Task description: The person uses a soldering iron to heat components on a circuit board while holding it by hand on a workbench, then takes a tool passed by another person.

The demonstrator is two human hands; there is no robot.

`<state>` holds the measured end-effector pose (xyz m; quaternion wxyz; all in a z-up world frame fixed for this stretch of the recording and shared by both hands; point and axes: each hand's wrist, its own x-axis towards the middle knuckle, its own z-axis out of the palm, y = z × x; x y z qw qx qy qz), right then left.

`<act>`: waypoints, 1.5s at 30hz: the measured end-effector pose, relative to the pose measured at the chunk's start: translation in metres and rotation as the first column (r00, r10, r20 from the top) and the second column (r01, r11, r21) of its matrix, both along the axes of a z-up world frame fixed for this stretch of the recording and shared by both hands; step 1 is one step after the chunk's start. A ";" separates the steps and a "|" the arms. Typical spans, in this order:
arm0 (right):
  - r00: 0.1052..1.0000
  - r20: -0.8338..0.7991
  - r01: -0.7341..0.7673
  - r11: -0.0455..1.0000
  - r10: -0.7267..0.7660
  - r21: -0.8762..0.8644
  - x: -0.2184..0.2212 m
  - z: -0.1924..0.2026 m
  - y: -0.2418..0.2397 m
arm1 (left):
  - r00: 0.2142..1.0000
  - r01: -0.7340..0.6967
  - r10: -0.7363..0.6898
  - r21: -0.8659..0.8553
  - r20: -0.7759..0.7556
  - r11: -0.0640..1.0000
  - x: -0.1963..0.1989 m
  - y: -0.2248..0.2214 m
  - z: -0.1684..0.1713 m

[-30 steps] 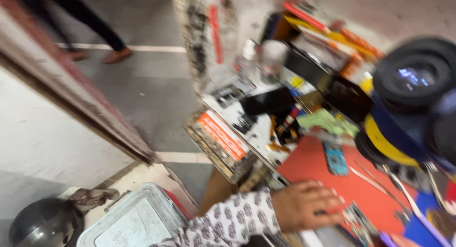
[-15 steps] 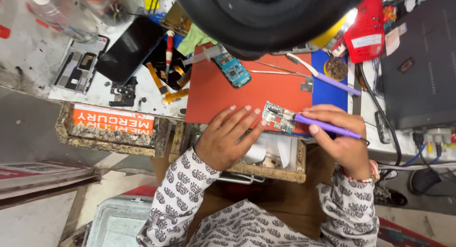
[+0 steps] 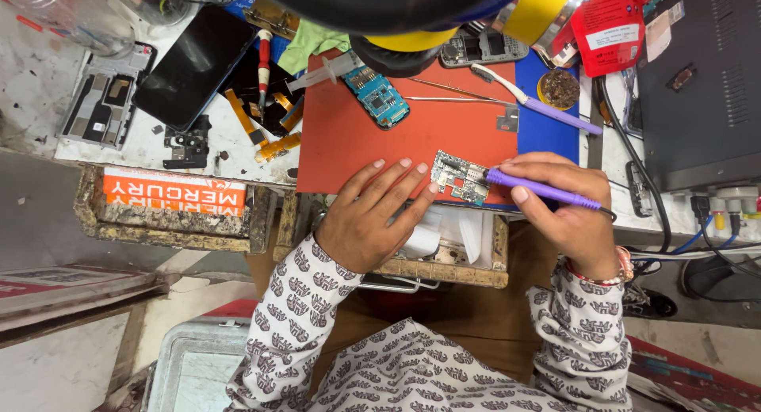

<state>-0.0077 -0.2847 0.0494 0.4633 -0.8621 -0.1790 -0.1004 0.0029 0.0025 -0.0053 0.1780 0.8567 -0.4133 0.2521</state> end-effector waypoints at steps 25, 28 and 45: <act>1.000 0.026 -0.007 1.000 0.008 -0.008 0.001 -0.004 -0.003 | 1.000 -0.012 0.012 0.010 0.000 1.000 0.000 0.000 -0.003; 1.000 0.016 -0.021 1.000 0.021 -0.003 0.001 -0.002 -0.003 | 1.000 -0.011 0.011 -0.001 0.002 1.000 0.000 -0.001 -0.003; 1.000 0.023 0.011 1.000 -0.011 -0.019 0.000 -0.003 -0.001 | 1.000 -0.006 0.006 -0.013 0.000 1.000 0.000 -0.001 -0.003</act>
